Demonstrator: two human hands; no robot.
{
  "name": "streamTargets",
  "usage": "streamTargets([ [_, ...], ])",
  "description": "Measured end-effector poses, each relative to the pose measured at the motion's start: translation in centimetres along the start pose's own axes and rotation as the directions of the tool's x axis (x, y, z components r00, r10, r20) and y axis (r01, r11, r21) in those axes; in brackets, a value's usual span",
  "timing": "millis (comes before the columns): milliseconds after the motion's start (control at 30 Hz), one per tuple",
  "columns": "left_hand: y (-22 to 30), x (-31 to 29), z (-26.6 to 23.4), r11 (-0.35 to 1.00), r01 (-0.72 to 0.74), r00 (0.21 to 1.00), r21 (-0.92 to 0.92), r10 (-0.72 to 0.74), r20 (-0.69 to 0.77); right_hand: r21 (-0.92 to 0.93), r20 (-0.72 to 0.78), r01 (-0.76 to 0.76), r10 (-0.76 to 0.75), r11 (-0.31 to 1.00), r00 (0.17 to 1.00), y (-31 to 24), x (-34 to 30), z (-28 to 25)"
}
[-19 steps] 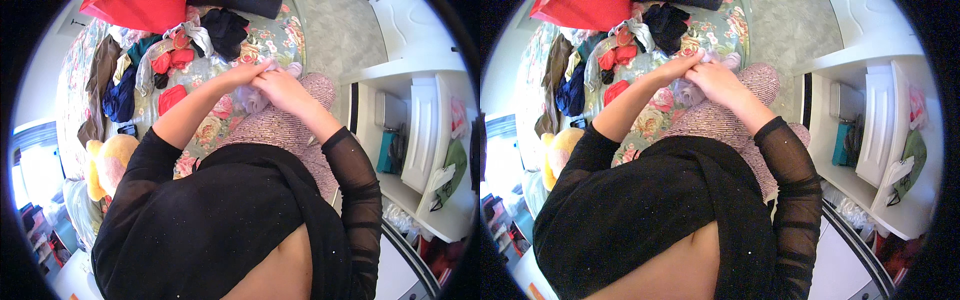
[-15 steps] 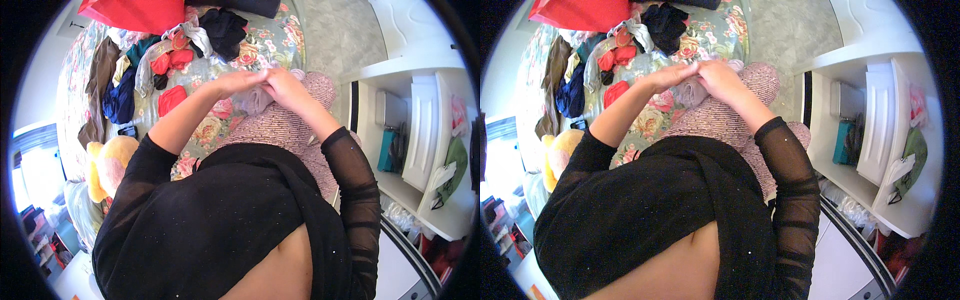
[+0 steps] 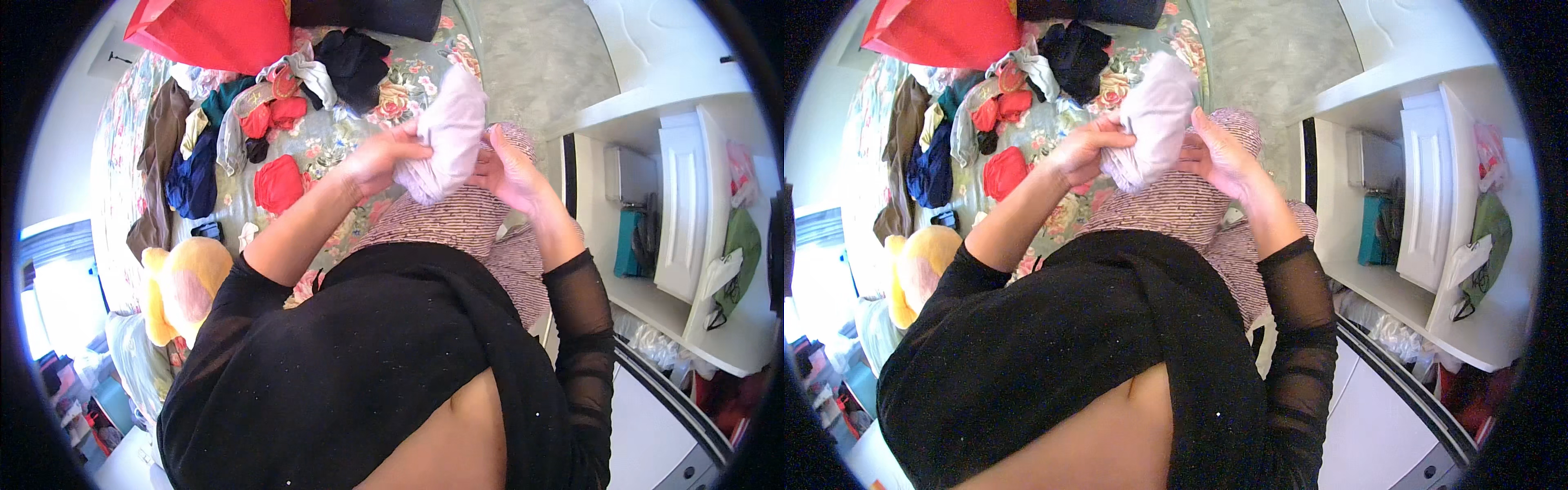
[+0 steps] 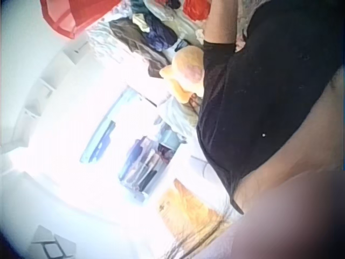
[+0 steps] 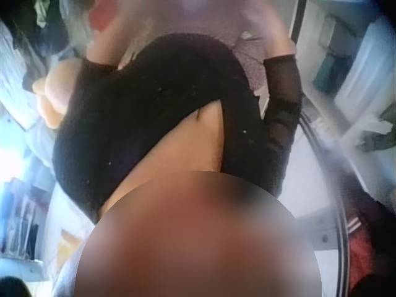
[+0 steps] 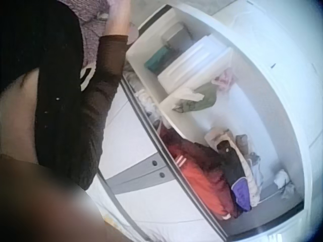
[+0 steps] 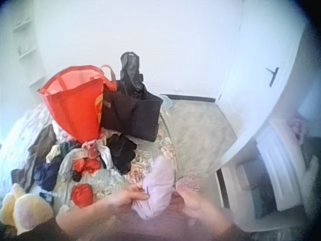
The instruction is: The person sits on a bed and folds several pieces of clothing one by one, including a red garment, a light purple top, a black item, and a teal piece. Each item is smoothed, folded, and placed on the bed.
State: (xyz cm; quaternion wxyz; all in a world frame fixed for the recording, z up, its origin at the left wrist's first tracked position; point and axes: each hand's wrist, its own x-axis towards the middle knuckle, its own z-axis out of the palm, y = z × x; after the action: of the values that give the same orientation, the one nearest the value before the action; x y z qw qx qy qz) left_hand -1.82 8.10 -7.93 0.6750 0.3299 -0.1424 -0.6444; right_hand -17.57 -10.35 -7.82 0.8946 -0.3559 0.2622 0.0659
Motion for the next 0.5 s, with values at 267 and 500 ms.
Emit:
streamTargets([
  [267,-2.9,-1.0,2.7,0.981,0.116,0.991,0.153,-0.104,-0.083,-0.263,-0.170,0.463,-0.513,0.846,0.841,-0.8,0.5,1.6],
  [500,-4.1,0.3,3.1,0.982,0.105,0.956,0.157,-0.057,-0.286,-0.661,-0.013,0.588,-0.791,0.466,0.612,-0.3,0.5,3.3],
])
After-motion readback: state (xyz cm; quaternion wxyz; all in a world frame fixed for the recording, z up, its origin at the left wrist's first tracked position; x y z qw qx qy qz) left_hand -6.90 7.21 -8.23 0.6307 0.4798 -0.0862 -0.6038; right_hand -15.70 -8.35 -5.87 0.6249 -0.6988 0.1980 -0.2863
